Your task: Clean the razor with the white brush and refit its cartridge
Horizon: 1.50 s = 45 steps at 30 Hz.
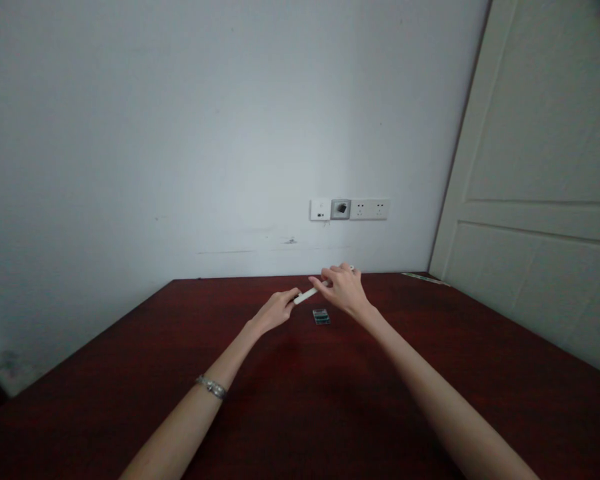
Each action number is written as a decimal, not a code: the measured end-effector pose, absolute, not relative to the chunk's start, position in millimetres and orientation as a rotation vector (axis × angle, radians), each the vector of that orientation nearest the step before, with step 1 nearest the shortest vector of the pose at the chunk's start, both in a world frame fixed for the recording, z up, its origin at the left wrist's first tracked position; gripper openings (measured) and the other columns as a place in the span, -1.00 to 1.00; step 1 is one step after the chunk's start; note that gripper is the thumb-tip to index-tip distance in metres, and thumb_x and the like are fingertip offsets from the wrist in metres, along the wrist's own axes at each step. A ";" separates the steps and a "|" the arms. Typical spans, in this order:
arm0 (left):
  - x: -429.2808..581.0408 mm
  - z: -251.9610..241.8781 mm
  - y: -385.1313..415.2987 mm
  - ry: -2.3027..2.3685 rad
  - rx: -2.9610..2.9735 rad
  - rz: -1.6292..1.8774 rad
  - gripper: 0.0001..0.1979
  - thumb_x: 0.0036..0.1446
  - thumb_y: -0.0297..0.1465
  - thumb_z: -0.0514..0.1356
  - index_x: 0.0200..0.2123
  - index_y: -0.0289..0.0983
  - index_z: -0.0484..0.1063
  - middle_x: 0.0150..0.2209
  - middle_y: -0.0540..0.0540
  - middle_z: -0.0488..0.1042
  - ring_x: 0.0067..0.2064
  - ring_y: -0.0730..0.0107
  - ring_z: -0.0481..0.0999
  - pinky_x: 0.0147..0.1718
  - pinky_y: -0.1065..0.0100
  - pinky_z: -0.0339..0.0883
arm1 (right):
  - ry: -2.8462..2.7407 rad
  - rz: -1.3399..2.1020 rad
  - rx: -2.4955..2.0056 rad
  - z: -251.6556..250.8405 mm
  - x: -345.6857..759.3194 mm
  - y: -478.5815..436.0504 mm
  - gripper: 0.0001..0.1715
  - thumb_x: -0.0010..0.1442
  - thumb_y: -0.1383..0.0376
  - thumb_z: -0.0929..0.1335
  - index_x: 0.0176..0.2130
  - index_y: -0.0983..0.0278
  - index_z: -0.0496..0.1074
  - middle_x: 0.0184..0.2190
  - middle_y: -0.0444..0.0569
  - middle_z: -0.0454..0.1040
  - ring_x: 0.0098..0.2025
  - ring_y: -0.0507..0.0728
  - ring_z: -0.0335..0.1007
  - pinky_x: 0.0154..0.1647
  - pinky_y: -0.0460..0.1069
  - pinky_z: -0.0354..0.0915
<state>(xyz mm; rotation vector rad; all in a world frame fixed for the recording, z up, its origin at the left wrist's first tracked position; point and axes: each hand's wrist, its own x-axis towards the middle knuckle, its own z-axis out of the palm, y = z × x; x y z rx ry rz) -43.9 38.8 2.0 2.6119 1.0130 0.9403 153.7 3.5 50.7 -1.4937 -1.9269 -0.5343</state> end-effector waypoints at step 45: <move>-42.5 0.4 45.3 1.025 2.546 1.005 -0.87 0.16 -0.48 0.01 -0.27 -0.28 0.33 -0.42 0.00 0.41 -0.39 0.46 0.38 -0.36 0.50 0.16 | -1.623 -0.287 -1.458 32.9 177.9 25.0 -0.56 0.10 -0.03 0.23 -0.57 0.23 0.29 -0.54 -0.09 0.37 -0.32 0.10 0.25 -0.47 -0.10 0.01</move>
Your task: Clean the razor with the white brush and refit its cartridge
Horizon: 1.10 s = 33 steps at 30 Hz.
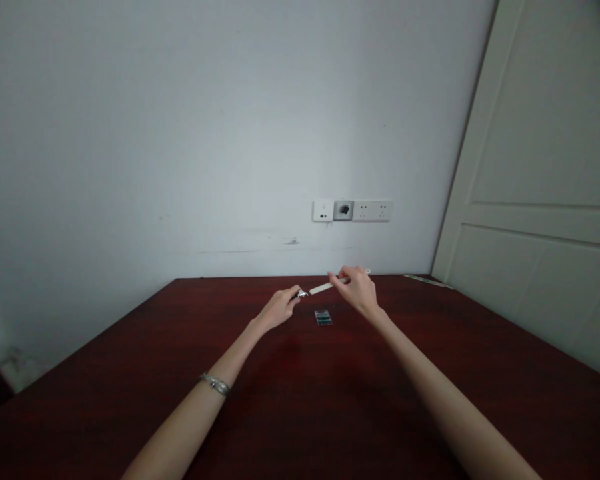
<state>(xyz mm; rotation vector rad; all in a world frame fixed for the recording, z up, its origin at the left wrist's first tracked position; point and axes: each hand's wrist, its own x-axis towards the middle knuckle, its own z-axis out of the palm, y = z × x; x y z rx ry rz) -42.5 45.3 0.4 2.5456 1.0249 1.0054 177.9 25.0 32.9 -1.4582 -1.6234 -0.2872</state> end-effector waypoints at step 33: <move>-46.5 -0.7 47.3 0.957 2.488 1.099 -0.88 0.16 -0.47 0.01 -0.31 -0.29 0.33 -0.39 0.01 0.42 -0.35 0.47 0.37 -0.31 0.50 0.19 | -1.507 -0.317 -1.477 23.3 171.5 24.9 -0.57 0.10 -0.01 0.24 -0.57 0.24 0.30 -0.54 -0.09 0.33 -0.42 0.06 0.23 -0.46 -0.09 -0.01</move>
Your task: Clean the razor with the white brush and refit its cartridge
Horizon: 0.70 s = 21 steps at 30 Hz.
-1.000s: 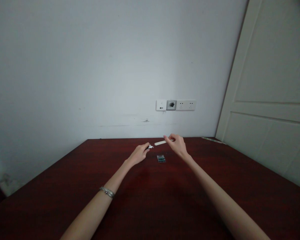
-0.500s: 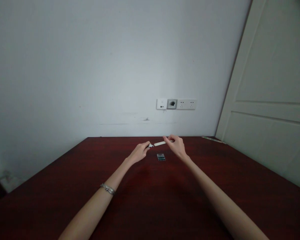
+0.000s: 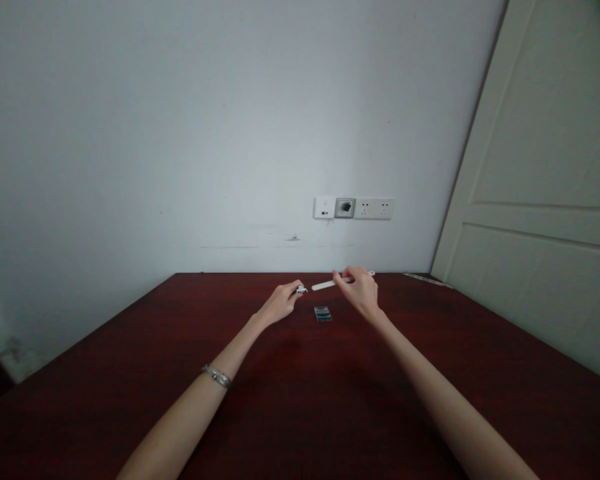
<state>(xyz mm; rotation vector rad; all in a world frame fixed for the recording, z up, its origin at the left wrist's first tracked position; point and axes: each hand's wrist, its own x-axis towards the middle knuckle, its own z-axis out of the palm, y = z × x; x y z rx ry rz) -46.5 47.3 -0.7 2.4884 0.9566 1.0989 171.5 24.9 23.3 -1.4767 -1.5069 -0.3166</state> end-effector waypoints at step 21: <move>-35.8 1.0 44.0 0.876 2.368 1.200 -0.91 0.11 -0.45 0.06 -0.33 -0.31 0.34 -0.43 -0.01 0.44 -0.40 0.48 0.38 -0.36 0.50 0.20 | -1.449 -0.256 -1.259 32.4 151.6 17.9 -0.50 0.06 -0.06 0.26 -0.63 0.25 0.28 -0.61 -0.11 0.34 -0.52 0.03 0.21 -0.47 -0.09 0.05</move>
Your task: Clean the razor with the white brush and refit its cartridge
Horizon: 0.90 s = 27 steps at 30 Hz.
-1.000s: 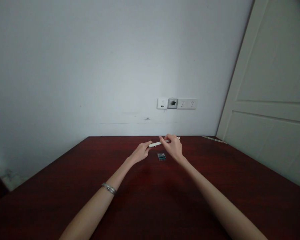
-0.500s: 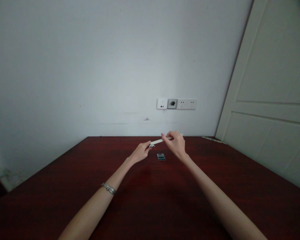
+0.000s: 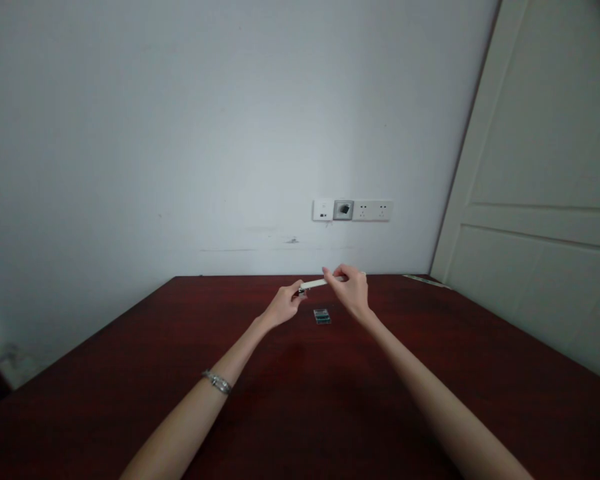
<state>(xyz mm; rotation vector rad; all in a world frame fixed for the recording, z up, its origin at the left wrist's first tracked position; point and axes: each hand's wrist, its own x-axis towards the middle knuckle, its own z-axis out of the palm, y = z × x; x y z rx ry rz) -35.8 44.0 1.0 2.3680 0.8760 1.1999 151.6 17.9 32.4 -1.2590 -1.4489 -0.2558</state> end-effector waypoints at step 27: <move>-45.5 -2.0 48.3 0.916 2.553 1.184 -0.83 0.13 -0.54 0.01 -0.27 -0.29 0.38 -0.36 -0.05 0.45 -0.34 0.43 0.40 -0.31 0.48 0.20 | -1.469 -0.228 -1.344 35.6 166.9 23.8 -0.57 0.02 -0.02 0.30 -0.62 0.25 0.28 -0.60 -0.12 0.31 -0.52 0.03 0.18 -0.49 -0.09 0.02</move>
